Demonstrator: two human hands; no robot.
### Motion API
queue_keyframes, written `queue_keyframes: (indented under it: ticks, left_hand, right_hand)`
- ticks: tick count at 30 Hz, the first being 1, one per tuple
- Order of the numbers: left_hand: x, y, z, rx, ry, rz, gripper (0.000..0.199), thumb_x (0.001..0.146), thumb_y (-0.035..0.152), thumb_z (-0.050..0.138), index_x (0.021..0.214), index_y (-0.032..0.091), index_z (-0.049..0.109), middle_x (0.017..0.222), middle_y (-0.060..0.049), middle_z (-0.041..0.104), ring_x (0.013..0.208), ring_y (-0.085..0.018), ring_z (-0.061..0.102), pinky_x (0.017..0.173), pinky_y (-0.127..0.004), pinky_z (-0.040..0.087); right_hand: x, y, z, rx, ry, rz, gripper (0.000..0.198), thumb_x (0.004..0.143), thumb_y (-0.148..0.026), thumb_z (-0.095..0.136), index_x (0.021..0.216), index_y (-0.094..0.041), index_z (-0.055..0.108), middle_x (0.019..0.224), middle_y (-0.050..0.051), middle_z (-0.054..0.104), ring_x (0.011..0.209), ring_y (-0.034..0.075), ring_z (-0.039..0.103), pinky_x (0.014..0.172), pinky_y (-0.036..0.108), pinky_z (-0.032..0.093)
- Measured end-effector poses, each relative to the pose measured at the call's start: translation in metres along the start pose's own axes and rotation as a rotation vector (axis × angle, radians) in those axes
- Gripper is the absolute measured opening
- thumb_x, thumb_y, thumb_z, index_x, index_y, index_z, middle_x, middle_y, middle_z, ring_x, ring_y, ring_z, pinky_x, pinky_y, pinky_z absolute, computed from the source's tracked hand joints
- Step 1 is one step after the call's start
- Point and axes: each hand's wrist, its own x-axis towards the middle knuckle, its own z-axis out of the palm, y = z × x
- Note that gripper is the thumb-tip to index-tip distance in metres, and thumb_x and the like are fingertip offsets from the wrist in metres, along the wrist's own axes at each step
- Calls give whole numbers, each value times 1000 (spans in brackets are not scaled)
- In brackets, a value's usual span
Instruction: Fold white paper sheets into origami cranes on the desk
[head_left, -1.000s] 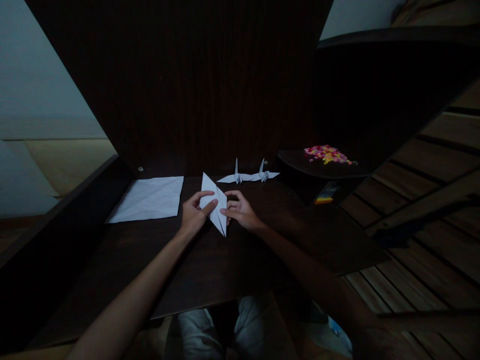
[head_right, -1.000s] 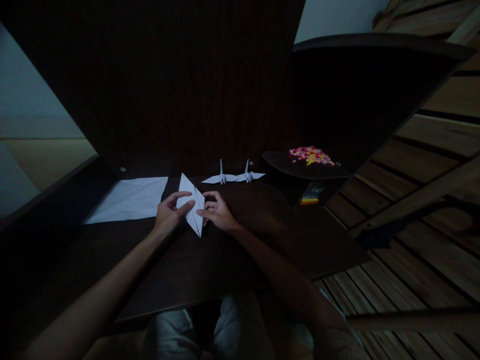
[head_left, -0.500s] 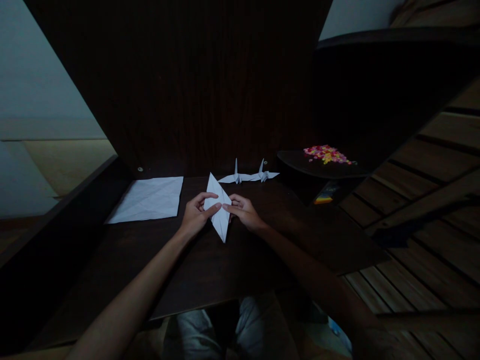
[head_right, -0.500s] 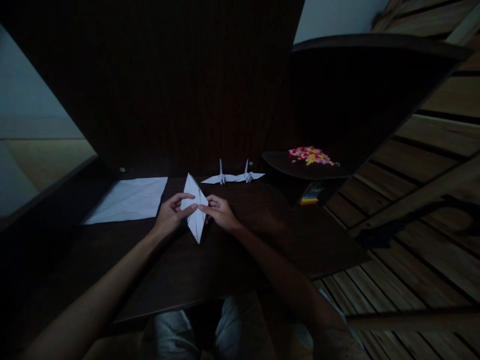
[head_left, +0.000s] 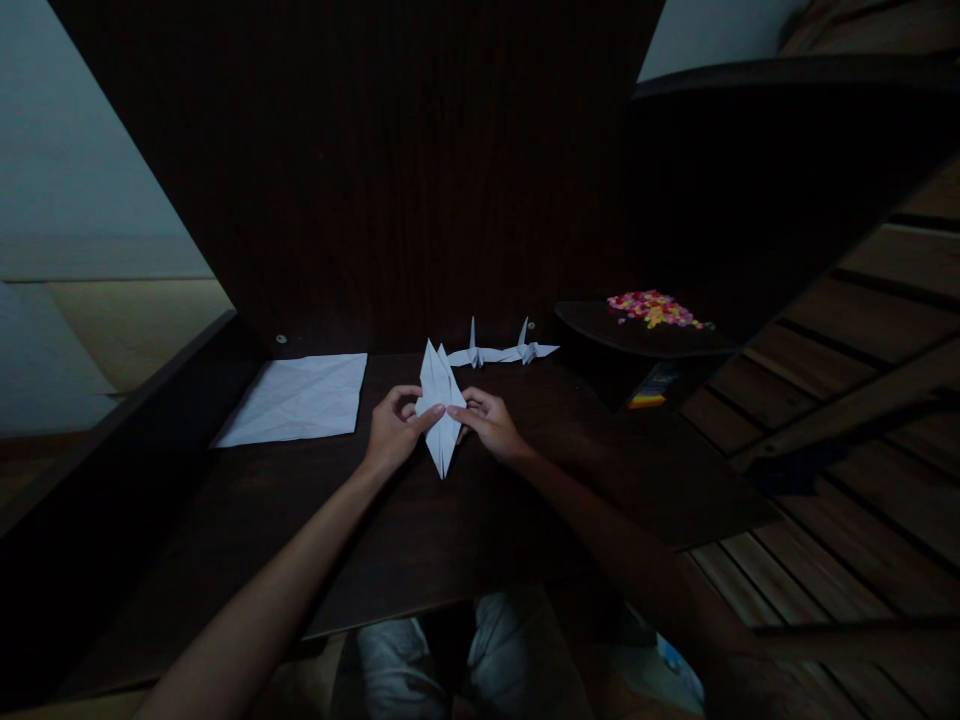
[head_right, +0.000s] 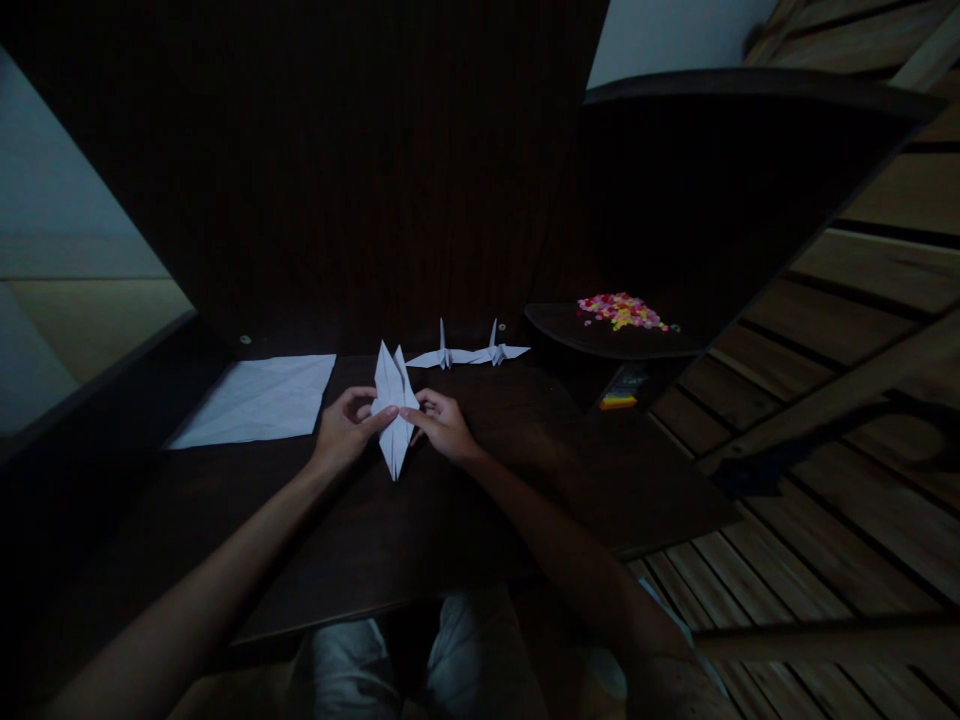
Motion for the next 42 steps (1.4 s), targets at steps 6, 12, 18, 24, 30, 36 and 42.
queue_keyframes:
  ticks: [6,12,18,24,30,36,42]
  left_hand:
    - [-4,4,-2,334,113,362,30,68,34,75,92,18,65,96,-4,60,85,-16,60,72,-29,50]
    - [-7,7,-3,507,198,504,29,73,37,72,97,21,69,94,-5,59,87,-19,57,72,-30,47]
    - [-11,10,-1,517,127,506,27,79,35,67,101,21,70,83,-2,65,75,-16,58,70,-28,47]
    - [-14,12,2,526,145,522,19,81,34,63,92,19,70,82,-2,68,73,-16,62,70,-27,48]
    - [-19,16,4,515,128,638,14,82,27,62,90,19,71,82,-4,69,73,-16,63,72,-28,50]
    - [-20,11,3,525,28,645,22,84,24,58,102,24,71,95,-6,71,85,-18,66,79,-31,53]
    - [-21,11,3,473,-46,650,30,81,24,61,110,22,69,107,-7,70,94,-21,66,86,-34,52]
  right_hand:
    - [0,1,3,-25,18,-22,36,67,-50,72,71,-18,55,64,-3,59,55,13,60,43,25,54]
    - [-1,7,5,-81,45,-77,35,70,-50,69,73,-18,55,62,-2,58,52,12,58,41,23,51]
    - [-4,7,7,-120,58,-83,32,73,-48,67,80,-18,58,64,-1,61,52,12,60,42,22,50]
    - [-6,7,9,-159,82,-110,27,74,-45,67,78,-19,59,64,-1,62,51,12,58,43,24,51]
    - [-8,7,10,-163,98,-115,24,74,-42,67,79,-19,60,65,-1,62,53,13,60,47,25,52]
    - [-9,5,10,-194,84,-166,25,77,-43,65,80,-19,60,67,0,61,54,13,60,46,23,51]
    - [-11,0,7,-278,76,-227,28,81,-47,60,79,-19,57,63,-2,56,50,9,53,43,21,45]
